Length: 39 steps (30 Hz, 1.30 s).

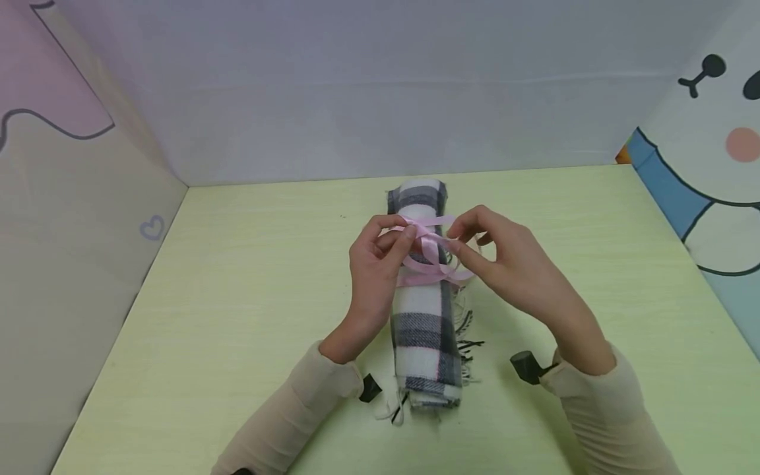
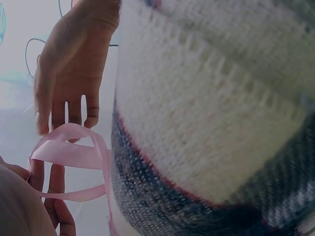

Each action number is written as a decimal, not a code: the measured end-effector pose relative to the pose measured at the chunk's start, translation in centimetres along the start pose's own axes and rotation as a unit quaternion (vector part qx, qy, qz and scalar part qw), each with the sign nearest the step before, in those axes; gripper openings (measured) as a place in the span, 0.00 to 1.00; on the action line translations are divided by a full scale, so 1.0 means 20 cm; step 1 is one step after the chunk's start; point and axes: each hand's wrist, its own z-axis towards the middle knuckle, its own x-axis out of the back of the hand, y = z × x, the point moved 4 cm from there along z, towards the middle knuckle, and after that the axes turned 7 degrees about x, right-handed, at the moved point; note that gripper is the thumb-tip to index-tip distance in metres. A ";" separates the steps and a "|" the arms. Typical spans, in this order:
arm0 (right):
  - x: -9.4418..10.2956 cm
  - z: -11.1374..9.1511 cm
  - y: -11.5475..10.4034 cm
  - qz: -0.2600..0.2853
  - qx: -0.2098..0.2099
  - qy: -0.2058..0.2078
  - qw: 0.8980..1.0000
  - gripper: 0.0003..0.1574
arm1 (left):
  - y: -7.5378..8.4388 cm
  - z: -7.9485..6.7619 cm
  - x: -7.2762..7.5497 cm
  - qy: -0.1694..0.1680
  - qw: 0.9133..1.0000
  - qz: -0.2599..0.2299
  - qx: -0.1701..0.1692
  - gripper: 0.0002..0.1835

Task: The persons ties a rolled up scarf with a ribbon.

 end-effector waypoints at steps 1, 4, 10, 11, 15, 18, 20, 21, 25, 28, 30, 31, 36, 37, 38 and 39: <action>0.00 0.00 -0.01 0.002 0.006 -0.004 1.000 0.07 | 0.00 0.00 0.00 -0.001 1.000 0.000 0.000 0.06; -0.01 -0.01 -0.02 0.000 0.019 -0.028 0.999 0.06 | 0.00 0.00 0.00 -0.003 1.000 -0.001 -0.002 0.06; -0.06 -0.01 -0.01 -0.070 0.035 -0.075 0.994 0.07 | 0.01 0.00 0.00 -0.003 1.000 -0.003 -0.005 0.07; -0.07 -0.01 -0.01 -0.084 0.038 -0.075 0.993 0.08 | 0.01 0.00 0.00 -0.003 1.000 -0.002 -0.005 0.07; -0.11 0.00 0.01 -0.140 0.041 -0.070 0.987 0.11 | 0.01 0.00 0.00 -0.002 1.000 0.003 -0.005 0.07; -0.12 0.01 0.02 -0.168 0.042 -0.068 0.982 0.09 | 0.01 0.00 0.00 0.000 1.000 0.001 -0.007 0.07; -0.12 0.01 0.02 -0.164 0.042 -0.068 0.983 0.06 | 0.01 0.00 0.00 0.002 1.000 0.001 -0.010 0.07; -0.11 0.01 0.02 -0.153 0.040 -0.068 0.985 0.05 | 0.01 0.00 0.00 0.002 1.000 -0.001 -0.011 0.07; -0.06 0.00 0.00 -0.068 0.022 -0.067 0.995 0.03 | 0.02 0.00 0.00 0.000 1.000 -0.011 -0.018 0.06; -0.03 -0.01 -0.01 0.006 -0.002 -0.070 0.998 0.06 | 0.02 0.00 0.00 -0.006 1.000 -0.017 -0.024 0.06; -0.02 -0.02 -0.01 0.056 -0.022 -0.076 0.995 0.07 | 0.02 0.00 -0.01 -0.009 0.999 -0.018 -0.026 0.06; -0.02 -0.02 -0.01 0.079 -0.031 -0.082 0.993 0.08 | 0.02 0.00 0.00 -0.007 1.000 -0.015 -0.025 0.06; -0.02 -0.02 -0.01 0.142 -0.063 -0.101 0.983 0.08 | 0.02 -0.01 0.00 0.005 1.000 0.008 -0.013 0.06; -0.02 -0.02 -0.01 0.144 -0.063 -0.102 0.982 0.07 | 0.02 -0.01 0.00 0.007 1.000 0.012 -0.010 0.06; -0.02 -0.03 -0.01 0.143 -0.061 -0.101 0.983 0.06 | 0.02 -0.01 0.00 0.007 1.000 0.015 -0.009 0.06; -0.02 -0.03 -0.01 0.141 -0.061 -0.101 0.983 0.06 | 0.02 -0.02 0.00 0.006 1.000 0.020 -0.008 0.06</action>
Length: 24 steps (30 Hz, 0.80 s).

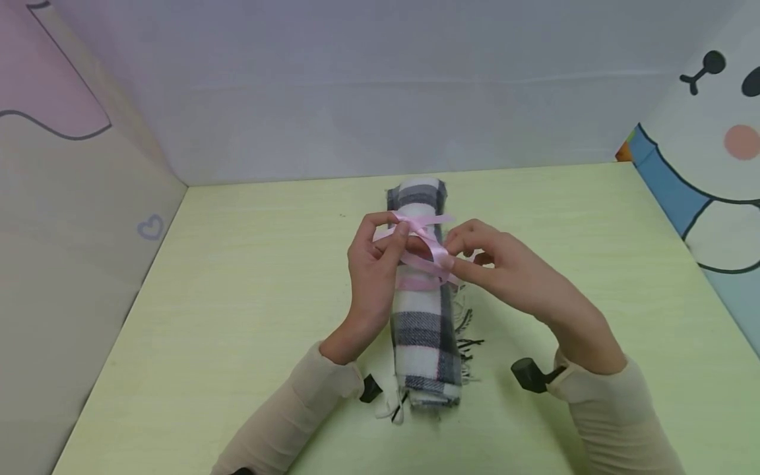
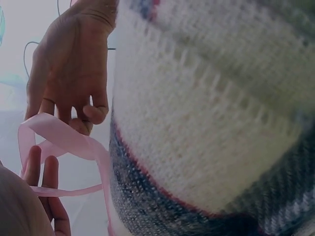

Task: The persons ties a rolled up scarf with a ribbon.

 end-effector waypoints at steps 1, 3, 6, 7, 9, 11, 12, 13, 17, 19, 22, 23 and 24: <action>0.00 0.00 0.00 -0.001 -0.003 0.000 1.000 0.06 | 0.00 0.00 0.00 0.000 1.000 0.004 0.000 0.06; 0.00 0.00 -0.01 0.000 -0.013 -0.004 1.000 0.08 | 0.01 0.00 0.00 0.002 1.000 0.005 0.002 0.06; 0.00 0.00 -0.01 0.015 -0.029 -0.013 0.999 0.10 | 0.01 0.01 0.00 0.008 1.000 0.008 0.001 0.06; 0.00 0.00 -0.01 0.025 -0.032 -0.016 0.999 0.10 | 0.01 0.01 0.01 0.011 1.000 0.009 0.002 0.06; 0.01 0.00 0.00 0.046 -0.033 -0.024 0.998 0.11 | 0.01 0.01 0.01 0.016 1.000 0.008 0.004 0.06; 0.01 0.00 0.00 0.069 -0.031 -0.033 0.997 0.11 | 0.01 0.02 0.01 0.020 1.000 0.009 0.006 0.06; 0.01 0.00 0.00 0.081 -0.030 -0.038 0.996 0.11 | 0.01 0.02 0.01 0.022 1.000 0.008 0.007 0.06; 0.01 0.00 0.00 0.090 -0.029 -0.043 0.995 0.11 | 0.01 0.02 0.01 0.024 1.000 0.007 0.007 0.06; 0.03 -0.01 -0.01 0.115 -0.021 -0.060 0.991 0.13 | 0.01 0.03 0.02 0.027 1.000 0.003 0.006 0.06; 0.04 -0.03 -0.01 0.124 -0.015 -0.067 0.990 0.14 | 0.01 0.03 0.02 0.027 1.000 -0.007 0.004 0.06; 0.06 -0.05 -0.02 0.132 -0.005 -0.079 0.988 0.14 | 0.02 0.03 0.02 0.022 0.999 -0.026 0.001 0.05; 0.07 -0.06 -0.02 0.134 -0.003 -0.082 0.988 0.14 | 0.02 0.04 0.02 0.022 0.999 -0.032 -0.001 0.05; 0.08 -0.07 -0.02 0.135 -0.002 -0.086 0.987 0.14 | 0.02 0.04 0.02 0.023 0.999 -0.038 -0.002 0.05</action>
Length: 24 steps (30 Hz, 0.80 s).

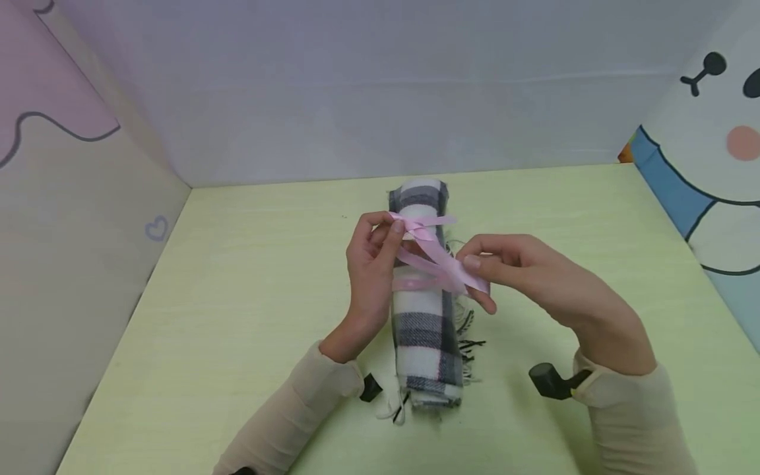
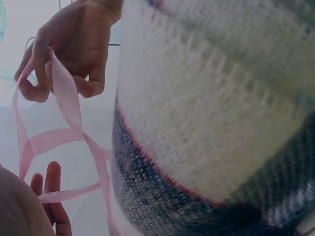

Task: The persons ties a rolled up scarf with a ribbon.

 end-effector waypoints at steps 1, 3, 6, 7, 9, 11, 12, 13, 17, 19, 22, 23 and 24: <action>0.01 -0.01 0.00 0.001 0.000 -0.004 1.000 0.14 | 0.00 0.00 0.00 0.001 1.000 -0.003 -0.002 0.05; 0.01 -0.03 0.01 0.006 -0.002 -0.012 1.000 0.14 | 0.00 0.01 0.01 0.005 1.000 -0.012 -0.001 0.05; 0.02 -0.05 0.03 0.017 0.004 -0.029 0.999 0.13 | -0.01 0.01 0.03 0.011 1.000 -0.023 0.008 0.04; 0.02 -0.06 0.03 0.021 0.008 -0.036 0.999 0.13 | -0.01 0.01 0.04 0.011 0.999 -0.029 0.015 0.02; 0.02 -0.08 0.04 0.027 0.013 -0.047 0.998 0.13 | -0.02 0.01 0.05 0.007 0.999 -0.044 0.030 0.01; 0.03 -0.09 0.05 0.028 0.016 -0.054 0.998 0.13 | -0.03 0.02 0.06 0.003 0.997 -0.060 0.044 0.05; 0.03 -0.10 0.05 0.025 0.016 -0.057 0.998 0.13 | -0.03 0.02 0.07 0.000 0.996 -0.074 0.048 0.07; 0.04 -0.10 0.05 0.024 0.016 -0.058 0.998 0.13 | -0.03 0.02 0.07 -0.003 0.995 -0.089 0.052 0.08; 0.06 -0.13 0.06 0.022 0.015 -0.065 0.998 0.14 | -0.02 0.03 0.09 -0.018 0.987 -0.146 0.062 0.10; 0.07 -0.14 0.07 0.022 0.014 -0.067 0.997 0.15 | -0.02 0.04 0.10 -0.025 0.984 -0.163 0.066 0.10; 0.10 -0.16 0.07 0.020 0.014 -0.068 0.997 0.14 | 0.00 0.05 0.12 -0.032 0.982 -0.173 0.064 0.12; 0.10 -0.17 0.07 0.017 0.012 -0.067 0.998 0.13 | 0.00 0.05 0.13 -0.033 0.982 -0.173 0.061 0.13; 0.11 -0.17 0.07 0.012 0.011 -0.065 0.998 0.12 | 0.01 0.05 0.14 -0.033 0.983 -0.171 0.057 0.13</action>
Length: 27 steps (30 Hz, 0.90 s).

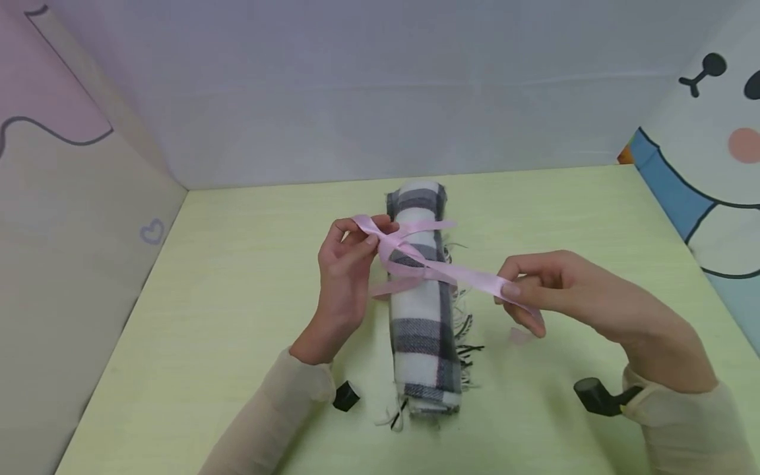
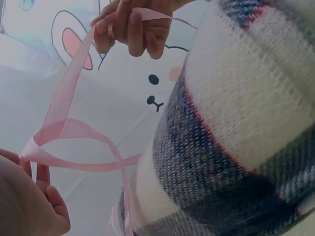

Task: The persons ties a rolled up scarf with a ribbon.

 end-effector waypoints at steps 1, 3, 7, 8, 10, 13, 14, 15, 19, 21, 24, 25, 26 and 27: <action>0.01 -0.01 0.00 -0.007 -0.002 0.003 1.000 0.11 | 0.01 0.00 0.00 -0.002 1.000 0.006 -0.006 0.13; 0.02 -0.02 0.00 -0.025 -0.012 0.012 1.000 0.10 | 0.04 0.00 0.01 -0.005 1.000 0.019 -0.020 0.13; 0.06 -0.06 0.02 -0.065 -0.031 0.033 0.997 0.07 | 0.09 0.00 0.04 -0.022 0.995 0.072 -0.063 0.19; 0.07 -0.07 0.03 -0.075 -0.038 0.040 0.996 0.06 | 0.11 0.00 0.04 -0.030 0.992 0.097 -0.076 0.22; 0.09 -0.10 0.04 -0.099 -0.047 0.049 0.993 0.06 | 0.13 0.00 0.06 -0.048 0.979 0.165 -0.110 0.25; 0.11 -0.13 0.05 -0.143 -0.057 0.055 0.987 0.07 | 0.18 0.00 0.08 -0.062 0.938 0.299 -0.165 0.24; 0.12 -0.14 0.05 -0.159 -0.055 0.054 0.984 0.08 | 0.19 0.00 0.09 -0.060 0.918 0.346 -0.184 0.24; 0.13 -0.15 0.05 -0.174 -0.050 0.052 0.982 0.09 | 0.20 0.00 0.09 -0.055 0.896 0.392 -0.201 0.23; 0.15 -0.17 0.05 -0.206 -0.032 0.046 0.977 0.13 | 0.24 -0.01 0.11 -0.023 0.807 0.532 -0.256 0.21; 0.17 -0.18 0.05 -0.213 -0.026 0.046 0.976 0.14 | 0.26 -0.02 0.11 -0.004 0.771 0.573 -0.278 0.19; 0.18 -0.19 0.07 -0.227 -0.037 0.053 0.972 0.13 | 0.28 -0.02 0.12 0.018 0.740 0.599 -0.306 0.17; 0.19 -0.20 0.07 -0.234 -0.041 0.058 0.970 0.14 | 0.28 -0.02 0.11 0.020 0.731 0.605 -0.313 0.15; 0.19 -0.20 0.07 -0.242 -0.043 0.062 0.967 0.14 | 0.29 -0.02 0.11 0.022 0.725 0.609 -0.320 0.13; 0.20 -0.21 0.07 -0.252 -0.045 0.067 0.964 0.14 | 0.30 -0.02 0.11 0.022 0.721 0.610 -0.326 0.12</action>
